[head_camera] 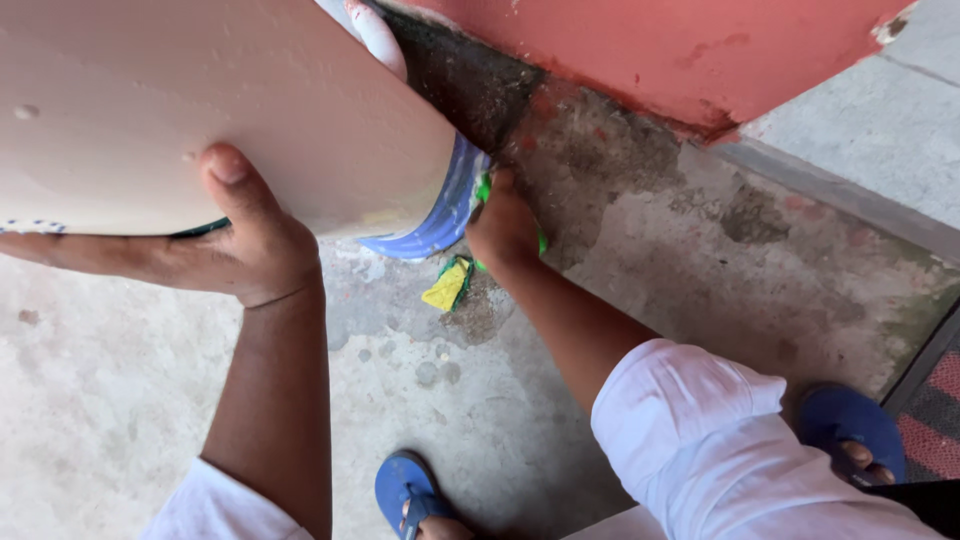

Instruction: The person scrubs the exterior surface of a pedestal sink using a green scrubbing brush. They clean the sides and the base of the sink, then briefly rinse the brush under a tap before continuing to scrub the lower sections of the sink pedestal.

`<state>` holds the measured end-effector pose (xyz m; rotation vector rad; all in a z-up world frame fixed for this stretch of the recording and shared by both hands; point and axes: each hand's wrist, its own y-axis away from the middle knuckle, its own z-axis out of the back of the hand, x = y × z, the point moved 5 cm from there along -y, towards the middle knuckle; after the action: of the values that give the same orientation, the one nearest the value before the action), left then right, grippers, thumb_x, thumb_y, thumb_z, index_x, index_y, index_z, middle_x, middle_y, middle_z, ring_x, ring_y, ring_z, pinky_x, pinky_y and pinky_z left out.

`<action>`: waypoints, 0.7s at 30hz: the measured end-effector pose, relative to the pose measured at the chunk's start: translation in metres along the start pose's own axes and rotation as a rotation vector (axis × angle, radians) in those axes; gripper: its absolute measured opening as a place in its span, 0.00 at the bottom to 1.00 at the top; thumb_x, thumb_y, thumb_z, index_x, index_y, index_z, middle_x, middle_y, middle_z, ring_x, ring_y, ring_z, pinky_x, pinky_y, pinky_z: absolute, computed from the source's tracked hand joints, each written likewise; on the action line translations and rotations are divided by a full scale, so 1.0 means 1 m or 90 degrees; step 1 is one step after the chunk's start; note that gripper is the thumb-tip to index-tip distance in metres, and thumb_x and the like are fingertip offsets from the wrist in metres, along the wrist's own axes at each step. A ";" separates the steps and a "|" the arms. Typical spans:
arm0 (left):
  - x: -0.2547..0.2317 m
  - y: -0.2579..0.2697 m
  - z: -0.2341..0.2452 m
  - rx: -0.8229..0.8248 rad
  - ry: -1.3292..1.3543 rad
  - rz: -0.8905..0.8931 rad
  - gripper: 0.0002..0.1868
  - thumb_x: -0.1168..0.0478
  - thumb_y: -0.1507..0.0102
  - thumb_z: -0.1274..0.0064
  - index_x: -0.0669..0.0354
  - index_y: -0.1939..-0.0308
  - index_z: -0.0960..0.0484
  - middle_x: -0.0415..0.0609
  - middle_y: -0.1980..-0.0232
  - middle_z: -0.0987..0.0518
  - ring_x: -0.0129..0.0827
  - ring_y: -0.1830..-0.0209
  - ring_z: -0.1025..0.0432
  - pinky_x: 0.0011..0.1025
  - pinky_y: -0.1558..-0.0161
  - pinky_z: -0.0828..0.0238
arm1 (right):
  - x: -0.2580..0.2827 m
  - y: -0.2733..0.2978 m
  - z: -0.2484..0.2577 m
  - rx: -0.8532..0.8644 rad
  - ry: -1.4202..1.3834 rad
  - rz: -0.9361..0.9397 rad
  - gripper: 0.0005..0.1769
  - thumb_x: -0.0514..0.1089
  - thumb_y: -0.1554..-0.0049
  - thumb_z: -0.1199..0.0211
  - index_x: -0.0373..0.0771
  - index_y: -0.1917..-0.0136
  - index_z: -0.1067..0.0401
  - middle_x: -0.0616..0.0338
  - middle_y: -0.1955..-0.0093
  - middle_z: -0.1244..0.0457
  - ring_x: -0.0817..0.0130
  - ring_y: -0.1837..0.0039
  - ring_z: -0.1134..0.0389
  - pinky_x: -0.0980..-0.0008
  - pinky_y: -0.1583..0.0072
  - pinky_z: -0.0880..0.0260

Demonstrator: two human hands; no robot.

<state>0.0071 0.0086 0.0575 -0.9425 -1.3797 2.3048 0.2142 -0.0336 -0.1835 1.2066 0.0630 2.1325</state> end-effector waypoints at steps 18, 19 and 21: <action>0.003 0.007 -0.003 0.023 0.125 0.051 0.68 0.28 0.35 0.35 0.64 0.21 0.70 0.62 0.21 0.56 0.49 0.21 0.50 0.47 0.22 0.45 | -0.011 -0.032 -0.012 -0.067 -0.055 0.049 0.32 0.40 0.49 0.32 0.37 0.34 0.41 0.38 0.42 0.33 0.41 0.40 0.30 0.48 0.40 0.30; 0.006 0.009 -0.001 0.033 0.129 0.054 0.69 0.30 0.35 0.34 0.62 0.21 0.71 0.61 0.21 0.60 0.48 0.20 0.54 0.46 0.20 0.49 | -0.009 -0.038 -0.009 -0.080 -0.068 0.061 0.32 0.40 0.49 0.32 0.37 0.35 0.41 0.38 0.42 0.33 0.41 0.40 0.30 0.48 0.40 0.30; 0.006 0.026 0.002 0.078 0.125 0.067 0.71 0.33 0.35 0.31 0.59 0.20 0.76 0.58 0.18 0.67 0.44 0.16 0.64 0.43 0.16 0.59 | -0.011 -0.032 -0.007 -0.106 -0.075 0.098 0.33 0.40 0.51 0.31 0.36 0.35 0.41 0.38 0.41 0.33 0.40 0.39 0.31 0.48 0.40 0.30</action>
<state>0.0035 -0.0018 0.0335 -1.1917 -1.1212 2.2697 0.2301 -0.0136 -0.2071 1.2692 -0.2628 2.1443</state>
